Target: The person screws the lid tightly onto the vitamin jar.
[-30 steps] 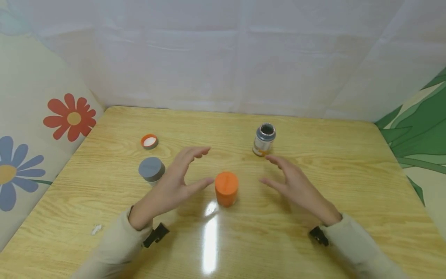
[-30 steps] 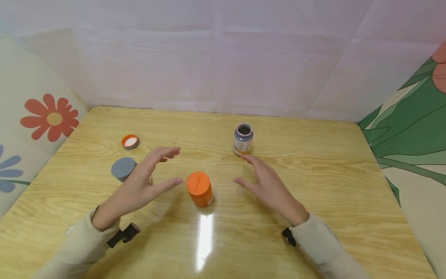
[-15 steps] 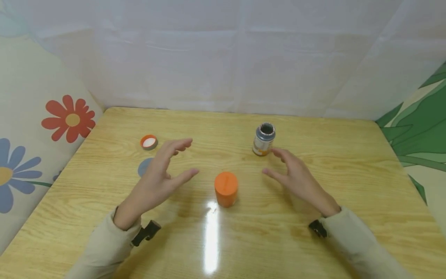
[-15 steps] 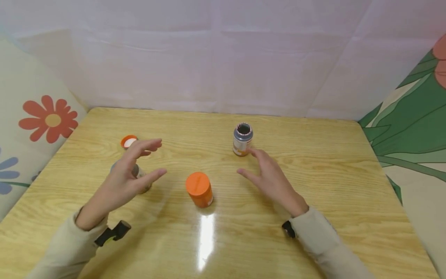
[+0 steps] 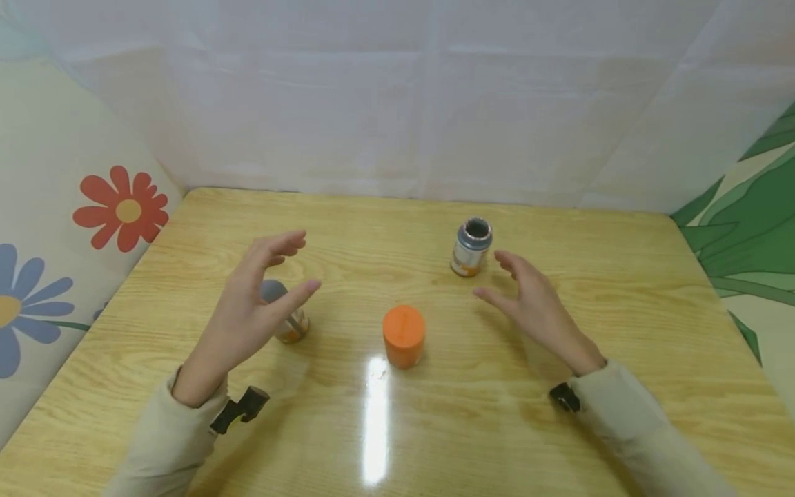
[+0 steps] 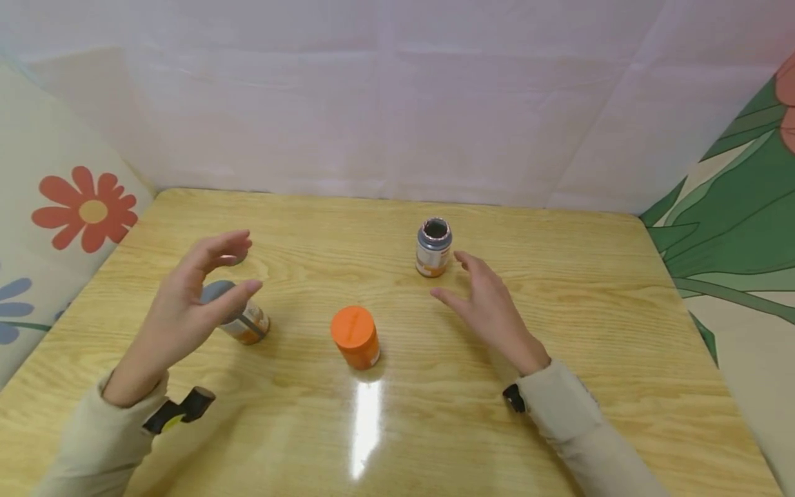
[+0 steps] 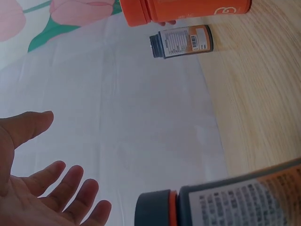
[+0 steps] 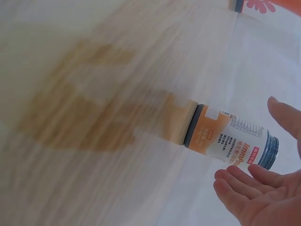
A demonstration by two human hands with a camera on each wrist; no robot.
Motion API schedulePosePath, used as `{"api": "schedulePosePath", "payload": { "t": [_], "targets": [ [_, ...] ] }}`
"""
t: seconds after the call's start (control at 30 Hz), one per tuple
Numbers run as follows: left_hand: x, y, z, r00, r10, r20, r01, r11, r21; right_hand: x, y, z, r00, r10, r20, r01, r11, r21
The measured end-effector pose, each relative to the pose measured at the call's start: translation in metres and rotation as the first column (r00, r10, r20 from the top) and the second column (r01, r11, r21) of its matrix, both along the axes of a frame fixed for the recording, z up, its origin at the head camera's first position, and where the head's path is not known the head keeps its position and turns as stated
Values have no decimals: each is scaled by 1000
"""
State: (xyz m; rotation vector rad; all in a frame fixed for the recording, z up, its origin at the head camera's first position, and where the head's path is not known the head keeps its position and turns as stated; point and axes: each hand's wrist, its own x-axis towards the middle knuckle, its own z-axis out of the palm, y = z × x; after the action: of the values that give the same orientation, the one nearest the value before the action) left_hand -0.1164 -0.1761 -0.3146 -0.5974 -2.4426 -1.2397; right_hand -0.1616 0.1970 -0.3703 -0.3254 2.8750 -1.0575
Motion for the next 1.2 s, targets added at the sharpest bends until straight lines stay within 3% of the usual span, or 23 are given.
{"api": "schedulePosePath", "payload": {
  "t": [0.23, 0.6, 1.2],
  "targets": [
    [-1, -13, 4, 998, 63, 27, -64, 998, 24, -10, 2, -2, 1000, -5, -12, 6, 1000, 19],
    [-10, -28, 0, 992, 122, 27, -123, 990, 62, -23, 2, -3, 1000, -15, -3, 15, 1000, 13],
    [-25, -54, -7, 959, 216, 183, -218, 976, -7, -44, -9, -8, 1000, -4, 1, 4, 998, -70]
  ]
}}
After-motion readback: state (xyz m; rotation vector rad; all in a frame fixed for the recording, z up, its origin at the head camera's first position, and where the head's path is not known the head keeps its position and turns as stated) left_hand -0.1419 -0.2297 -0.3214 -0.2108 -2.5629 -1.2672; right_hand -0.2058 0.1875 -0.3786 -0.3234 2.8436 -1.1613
